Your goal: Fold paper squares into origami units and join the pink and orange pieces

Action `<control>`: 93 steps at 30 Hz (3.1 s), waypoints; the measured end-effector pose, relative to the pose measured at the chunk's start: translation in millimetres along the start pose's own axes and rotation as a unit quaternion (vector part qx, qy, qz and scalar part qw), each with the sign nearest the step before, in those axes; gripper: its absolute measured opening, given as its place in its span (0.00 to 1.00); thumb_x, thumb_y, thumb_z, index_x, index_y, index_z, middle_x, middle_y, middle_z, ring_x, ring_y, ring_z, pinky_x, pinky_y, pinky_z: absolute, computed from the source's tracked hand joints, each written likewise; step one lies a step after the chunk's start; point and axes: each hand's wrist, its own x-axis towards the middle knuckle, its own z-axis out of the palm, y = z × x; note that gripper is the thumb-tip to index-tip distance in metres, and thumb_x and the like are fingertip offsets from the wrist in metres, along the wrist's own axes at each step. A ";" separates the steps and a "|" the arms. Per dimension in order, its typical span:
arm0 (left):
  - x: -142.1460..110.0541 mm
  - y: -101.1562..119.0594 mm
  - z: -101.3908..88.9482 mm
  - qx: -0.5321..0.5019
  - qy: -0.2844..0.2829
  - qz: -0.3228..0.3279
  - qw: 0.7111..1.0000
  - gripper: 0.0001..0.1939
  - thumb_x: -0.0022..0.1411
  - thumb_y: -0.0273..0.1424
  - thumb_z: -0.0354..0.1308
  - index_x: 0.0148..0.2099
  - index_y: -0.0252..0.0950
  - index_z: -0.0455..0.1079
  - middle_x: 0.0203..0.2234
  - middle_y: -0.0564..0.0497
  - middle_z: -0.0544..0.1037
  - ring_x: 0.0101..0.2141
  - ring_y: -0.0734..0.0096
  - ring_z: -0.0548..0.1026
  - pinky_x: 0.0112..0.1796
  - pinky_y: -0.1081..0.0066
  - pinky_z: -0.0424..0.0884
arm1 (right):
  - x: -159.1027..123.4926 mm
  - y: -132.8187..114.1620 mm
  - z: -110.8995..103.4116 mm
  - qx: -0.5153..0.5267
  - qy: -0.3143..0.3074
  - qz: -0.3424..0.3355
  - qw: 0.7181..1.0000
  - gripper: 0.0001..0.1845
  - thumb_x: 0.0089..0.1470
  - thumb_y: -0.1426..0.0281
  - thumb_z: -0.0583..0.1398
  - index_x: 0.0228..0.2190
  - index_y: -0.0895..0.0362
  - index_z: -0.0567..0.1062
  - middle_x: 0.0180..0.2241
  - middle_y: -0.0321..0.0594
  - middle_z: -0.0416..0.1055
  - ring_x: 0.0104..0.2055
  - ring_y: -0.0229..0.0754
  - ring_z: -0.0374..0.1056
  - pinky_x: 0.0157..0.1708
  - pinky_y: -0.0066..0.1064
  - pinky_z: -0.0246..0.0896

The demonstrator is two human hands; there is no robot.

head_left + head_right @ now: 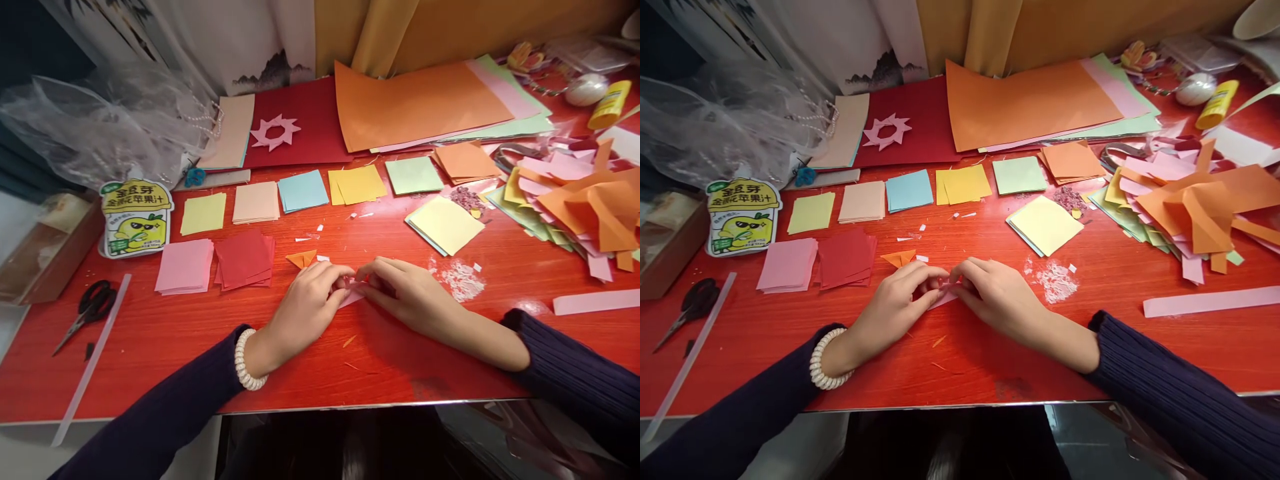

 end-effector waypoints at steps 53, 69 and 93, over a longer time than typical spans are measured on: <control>-5.2 -24.8 -6.9 0.307 0.018 0.310 0.900 0.10 0.64 0.27 0.46 0.45 0.30 0.65 0.34 0.47 0.72 0.35 0.69 0.69 0.36 0.69 0.68 | -1.7 14.0 -7.3 -0.116 -0.031 -0.231 0.966 0.10 0.60 0.74 0.47 0.36 0.63 0.67 0.34 0.47 0.68 0.30 0.37 0.63 0.28 0.29 0.61; -2.9 -22.1 -3.1 0.268 0.020 0.276 0.923 0.10 0.65 0.27 0.45 0.41 0.30 0.67 0.31 0.46 0.71 0.34 0.69 0.66 0.42 0.65 0.66 | -1.4 14.1 -6.0 -0.067 -0.040 -0.193 0.978 0.11 0.59 0.73 0.47 0.36 0.60 0.68 0.34 0.46 0.67 0.31 0.37 0.64 0.29 0.29 0.60; -4.2 -24.4 -9.1 0.263 0.017 0.286 0.922 0.12 0.64 0.32 0.47 0.46 0.31 0.65 0.35 0.47 0.72 0.38 0.68 0.69 0.41 0.67 0.67 | -0.1 14.8 -7.4 -0.077 -0.039 -0.211 0.974 0.12 0.60 0.73 0.46 0.34 0.61 0.69 0.33 0.45 0.66 0.30 0.35 0.60 0.29 0.28 0.60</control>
